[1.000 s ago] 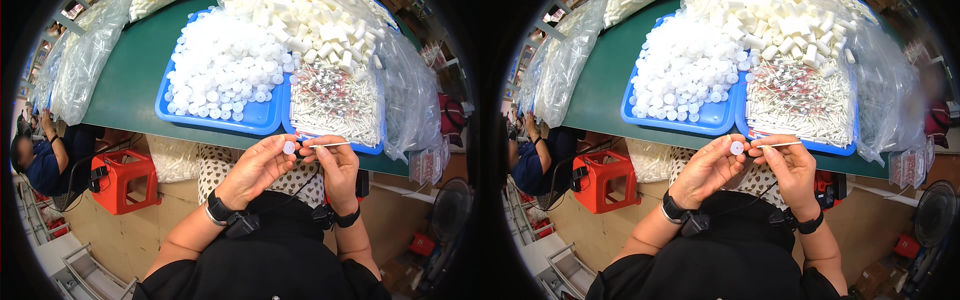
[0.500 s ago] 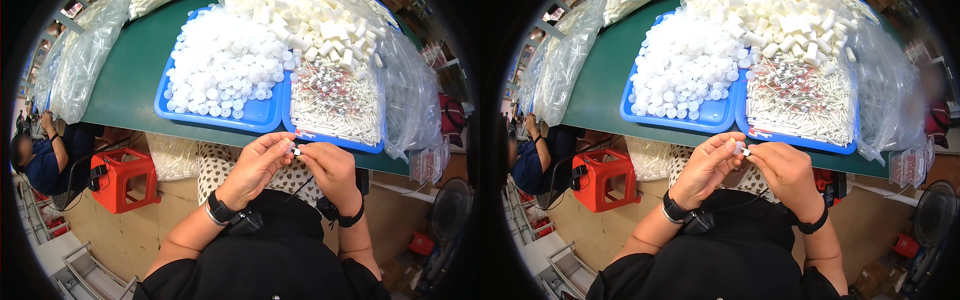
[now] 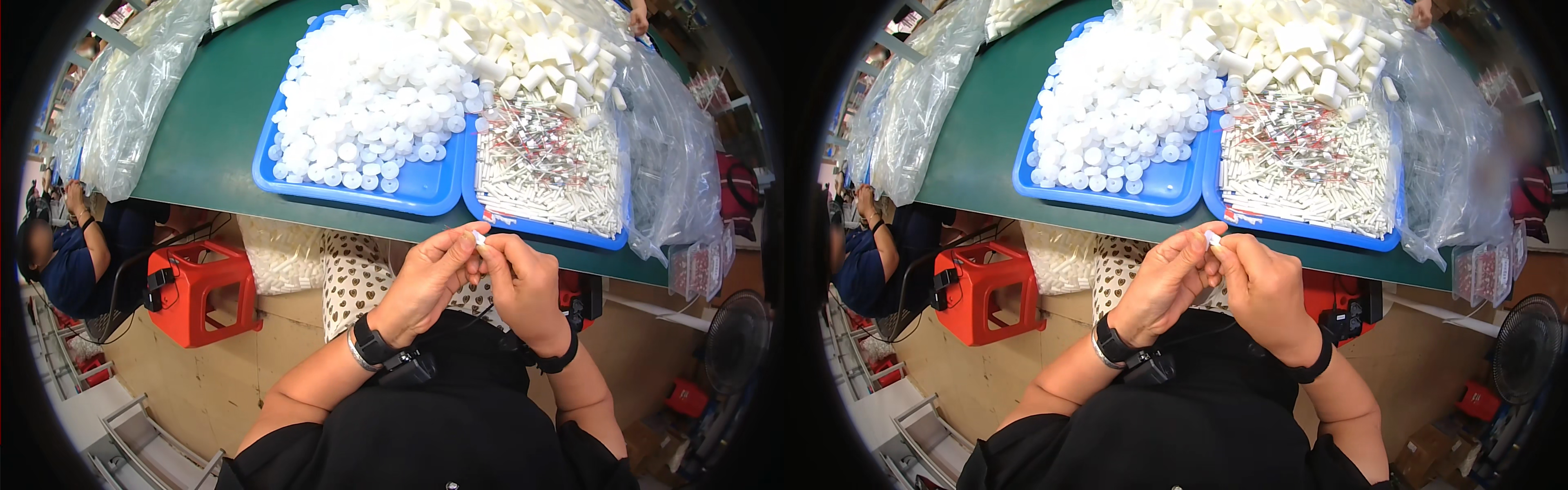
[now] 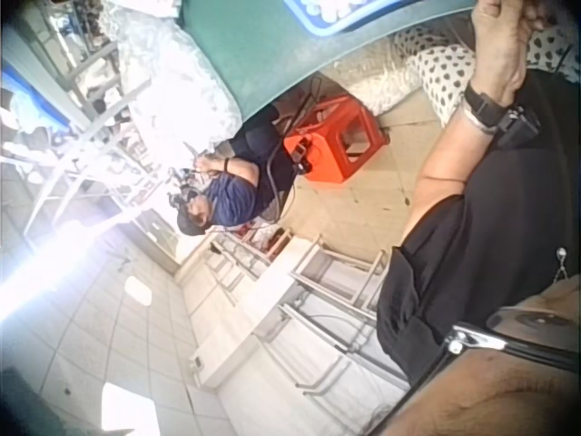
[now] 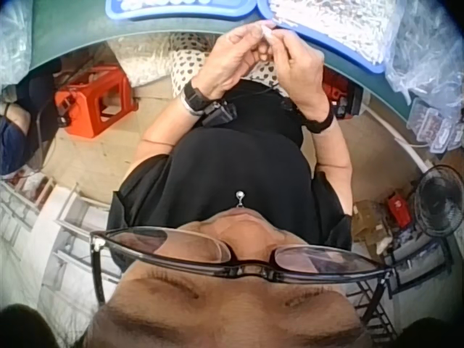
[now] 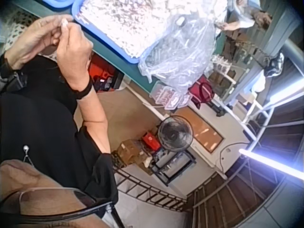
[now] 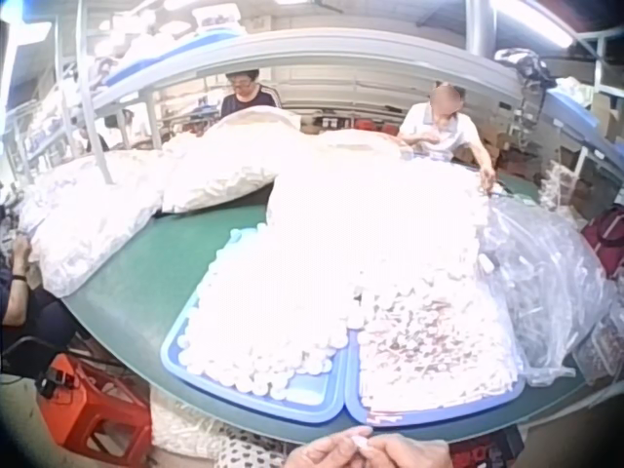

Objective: The person repeatedly picks up a white plastic cap and a cotton swab, then inserts the swab into the cap. The person handles the items one at a time, performing the insertion action continuously throughout the clip. The workspace contains trays of caps and swabs, and the person is seated at a green table.

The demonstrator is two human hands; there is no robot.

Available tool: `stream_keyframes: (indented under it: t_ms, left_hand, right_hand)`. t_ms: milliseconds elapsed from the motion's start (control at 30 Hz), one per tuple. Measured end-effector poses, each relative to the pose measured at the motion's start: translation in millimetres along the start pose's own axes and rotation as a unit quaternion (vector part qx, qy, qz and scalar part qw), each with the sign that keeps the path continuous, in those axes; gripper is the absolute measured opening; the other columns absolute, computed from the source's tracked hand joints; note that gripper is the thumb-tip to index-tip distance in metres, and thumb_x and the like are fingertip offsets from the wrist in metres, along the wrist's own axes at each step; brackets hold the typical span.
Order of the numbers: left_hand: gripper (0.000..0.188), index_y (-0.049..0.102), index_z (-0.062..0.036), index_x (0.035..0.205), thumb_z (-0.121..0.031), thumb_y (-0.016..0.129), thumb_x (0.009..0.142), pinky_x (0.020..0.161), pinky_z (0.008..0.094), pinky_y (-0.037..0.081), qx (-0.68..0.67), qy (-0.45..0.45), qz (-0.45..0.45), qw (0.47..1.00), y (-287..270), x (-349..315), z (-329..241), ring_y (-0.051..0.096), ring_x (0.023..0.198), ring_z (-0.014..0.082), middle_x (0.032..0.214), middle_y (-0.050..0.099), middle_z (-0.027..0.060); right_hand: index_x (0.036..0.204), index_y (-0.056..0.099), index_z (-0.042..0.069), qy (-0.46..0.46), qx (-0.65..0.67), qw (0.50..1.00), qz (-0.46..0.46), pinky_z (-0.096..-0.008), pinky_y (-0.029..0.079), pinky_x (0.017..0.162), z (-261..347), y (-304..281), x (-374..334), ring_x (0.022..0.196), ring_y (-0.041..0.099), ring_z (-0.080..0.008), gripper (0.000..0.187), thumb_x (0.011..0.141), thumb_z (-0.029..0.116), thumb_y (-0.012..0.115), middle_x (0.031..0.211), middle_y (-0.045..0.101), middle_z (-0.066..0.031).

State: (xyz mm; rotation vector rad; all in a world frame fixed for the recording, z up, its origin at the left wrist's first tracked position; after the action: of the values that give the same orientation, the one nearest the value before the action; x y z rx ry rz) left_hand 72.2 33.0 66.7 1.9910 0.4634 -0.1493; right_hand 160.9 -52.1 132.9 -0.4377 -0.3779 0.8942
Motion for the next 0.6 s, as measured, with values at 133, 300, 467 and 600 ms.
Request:
stream_keyframes:
  t_ms: [133, 300, 467, 600]
  left_hand:
    - [0.037, 0.058, 0.0016, 0.123, -0.027, 0.057, 0.099, 0.073, 0.0248, 0.048, 0.031, 0.013, -0.047, 0.998, 0, -1, -6, 0.053, 0.075, 0.0099, 0.083, 0.059, 0.0017]
    - [0.036, 0.058, 0.0008, 0.120, -0.029, 0.055, 0.100, 0.070, 0.0244, 0.049, 0.065, 0.075, -0.057, 0.993, -2, -4, -19, 0.057, 0.075, 0.0092, 0.089, 0.060, 0.0028]
    - [0.038, 0.056, 0.0018, 0.123, -0.029, 0.053, 0.101, 0.080, 0.0276, 0.055, 0.085, 0.084, -0.067, 0.991, 4, -3, -20, 0.066, 0.090, 0.0167, 0.103, 0.065, 0.0117]
    - [0.041, 0.053, 0.0034, 0.127, -0.028, 0.053, 0.101, 0.084, 0.0294, 0.055, 0.094, 0.084, -0.078, 0.989, 3, -5, -23, 0.067, 0.095, 0.0199, 0.109, 0.065, 0.0157]
  right_hand:
    - [0.092, 0.064, -0.003, 0.019, 0.017, 0.999, 0.034, -0.0302, 0.052, 0.056, 1, 0, 3, 0.064, 0.069, -0.0234, 0.008, 0.091, 0.005, 0.062, 0.073, 0.067, -0.0144]
    - [0.092, 0.066, 0.000, -0.095, -0.180, 0.978, -0.041, -0.0357, 0.052, 0.063, 1, -29, 30, 0.071, 0.067, -0.0301, 0.009, 0.088, 0.008, 0.065, 0.081, 0.068, -0.0135]
    - [0.077, 0.064, 0.003, -0.155, -0.296, 0.943, -0.008, -0.0411, 0.050, 0.061, -17, -21, 59, 0.066, 0.062, -0.0310, 0.008, 0.082, 0.009, 0.066, 0.074, 0.062, -0.0120]
    - [0.071, 0.061, 0.003, -0.148, -0.346, 0.926, 0.040, -0.0419, 0.050, 0.060, -22, -17, 69, 0.066, 0.063, -0.0321, 0.012, 0.082, 0.008, 0.063, 0.072, 0.061, -0.0135]
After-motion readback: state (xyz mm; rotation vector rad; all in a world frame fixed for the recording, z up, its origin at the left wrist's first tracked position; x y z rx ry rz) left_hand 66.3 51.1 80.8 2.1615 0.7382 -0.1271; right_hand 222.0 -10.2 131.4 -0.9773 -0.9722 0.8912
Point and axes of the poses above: each hand's wrist, its own x-axis towards the middle knuckle, its own y-axis out of the palm, z = x × y, the point moved 4 cm from there along x, towards the middle knuckle
